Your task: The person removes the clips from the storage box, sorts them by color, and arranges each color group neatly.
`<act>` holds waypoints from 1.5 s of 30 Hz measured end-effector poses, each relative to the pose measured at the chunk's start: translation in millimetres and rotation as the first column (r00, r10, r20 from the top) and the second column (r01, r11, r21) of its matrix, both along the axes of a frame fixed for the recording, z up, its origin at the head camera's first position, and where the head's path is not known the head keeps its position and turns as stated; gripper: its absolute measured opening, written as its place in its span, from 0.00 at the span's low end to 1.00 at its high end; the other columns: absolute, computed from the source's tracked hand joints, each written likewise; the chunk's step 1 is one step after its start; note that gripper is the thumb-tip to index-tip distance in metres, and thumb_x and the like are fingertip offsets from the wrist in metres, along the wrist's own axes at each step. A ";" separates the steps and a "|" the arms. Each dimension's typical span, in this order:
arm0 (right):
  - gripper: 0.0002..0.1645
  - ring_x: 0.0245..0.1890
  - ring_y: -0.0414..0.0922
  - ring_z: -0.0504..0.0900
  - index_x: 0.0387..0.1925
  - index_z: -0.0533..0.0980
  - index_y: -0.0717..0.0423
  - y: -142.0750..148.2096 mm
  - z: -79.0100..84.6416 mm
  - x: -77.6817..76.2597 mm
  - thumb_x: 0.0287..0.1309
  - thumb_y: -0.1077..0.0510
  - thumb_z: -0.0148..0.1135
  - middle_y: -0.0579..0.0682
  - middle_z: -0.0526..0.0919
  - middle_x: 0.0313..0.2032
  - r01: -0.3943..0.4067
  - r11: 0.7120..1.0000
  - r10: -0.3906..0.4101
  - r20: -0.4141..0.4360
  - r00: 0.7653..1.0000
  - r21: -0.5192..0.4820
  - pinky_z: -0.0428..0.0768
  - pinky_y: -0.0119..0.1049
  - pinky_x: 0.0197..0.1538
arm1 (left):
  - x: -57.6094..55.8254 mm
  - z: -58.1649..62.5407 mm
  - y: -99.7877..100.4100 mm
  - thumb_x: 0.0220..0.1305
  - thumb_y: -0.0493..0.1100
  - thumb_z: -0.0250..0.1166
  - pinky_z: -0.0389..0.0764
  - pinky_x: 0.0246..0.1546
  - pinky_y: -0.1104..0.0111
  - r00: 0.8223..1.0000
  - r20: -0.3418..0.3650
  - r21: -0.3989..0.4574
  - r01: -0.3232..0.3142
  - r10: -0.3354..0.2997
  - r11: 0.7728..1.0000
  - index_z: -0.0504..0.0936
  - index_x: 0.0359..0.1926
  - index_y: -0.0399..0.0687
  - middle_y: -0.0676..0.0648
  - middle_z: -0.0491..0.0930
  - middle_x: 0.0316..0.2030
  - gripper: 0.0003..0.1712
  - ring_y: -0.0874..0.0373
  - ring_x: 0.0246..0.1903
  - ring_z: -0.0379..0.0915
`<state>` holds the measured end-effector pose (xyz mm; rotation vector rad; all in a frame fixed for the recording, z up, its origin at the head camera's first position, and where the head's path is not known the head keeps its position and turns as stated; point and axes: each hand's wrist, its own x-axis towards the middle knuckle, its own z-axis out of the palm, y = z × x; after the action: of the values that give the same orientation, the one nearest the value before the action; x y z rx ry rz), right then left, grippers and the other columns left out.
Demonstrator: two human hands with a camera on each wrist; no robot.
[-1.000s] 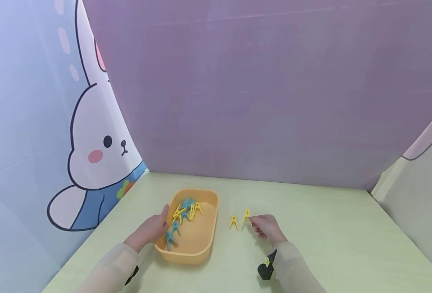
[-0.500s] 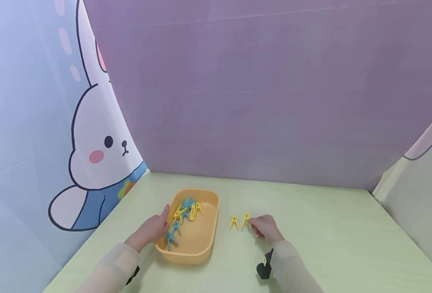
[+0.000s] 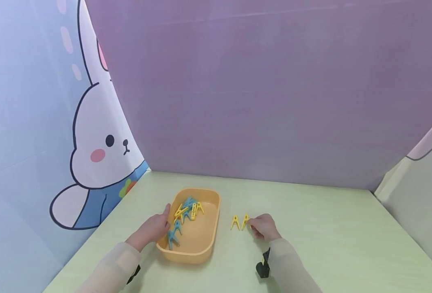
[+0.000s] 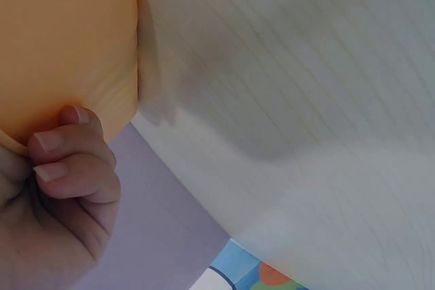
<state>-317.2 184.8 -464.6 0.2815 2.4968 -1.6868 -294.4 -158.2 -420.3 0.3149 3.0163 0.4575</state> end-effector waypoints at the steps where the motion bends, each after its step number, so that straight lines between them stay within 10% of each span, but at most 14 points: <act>1: 0.10 0.12 0.40 0.66 0.26 0.76 0.65 -0.5 0.3 -0.1 0.54 0.59 0.60 0.48 0.70 0.15 0.003 1.000 -0.003 -0.003 1.000 0.004 0.68 0.30 0.18 | -0.5 -0.2 -0.1 0.65 0.37 0.50 0.67 0.19 0.67 1.000 0.000 0.000 -0.002 0.002 1.000 0.45 0.68 0.29 0.48 0.67 0.15 0.36 0.58 0.14 0.63; 14: 0.18 0.19 0.43 0.75 0.41 0.71 0.72 -1.9 1.8 -0.9 0.53 0.61 0.59 0.56 0.76 0.27 0.045 0.999 -0.045 0.022 0.999 0.007 0.78 0.34 0.24 | -2.1 -1.4 -1.4 0.65 0.37 0.50 0.67 0.20 0.67 1.000 -0.005 0.016 0.007 -0.007 1.000 0.46 0.68 0.29 0.48 0.67 0.16 0.36 0.57 0.14 0.63; 45: 0.14 0.18 0.42 0.73 0.37 0.77 0.70 1.2 7.1 3.2 0.55 0.60 0.58 0.52 0.76 0.21 0.023 0.999 -0.022 -0.035 0.999 0.039 0.75 0.34 0.23 | -1.9 -2.5 -0.2 0.65 0.37 0.51 0.66 0.18 0.68 1.000 0.005 0.003 -0.001 0.001 1.000 0.45 0.68 0.30 0.48 0.67 0.16 0.36 0.58 0.14 0.63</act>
<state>-314.0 186.0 -457.5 0.2876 2.5635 -1.6672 -296.3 -158.4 -422.8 0.3116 3.0110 0.4624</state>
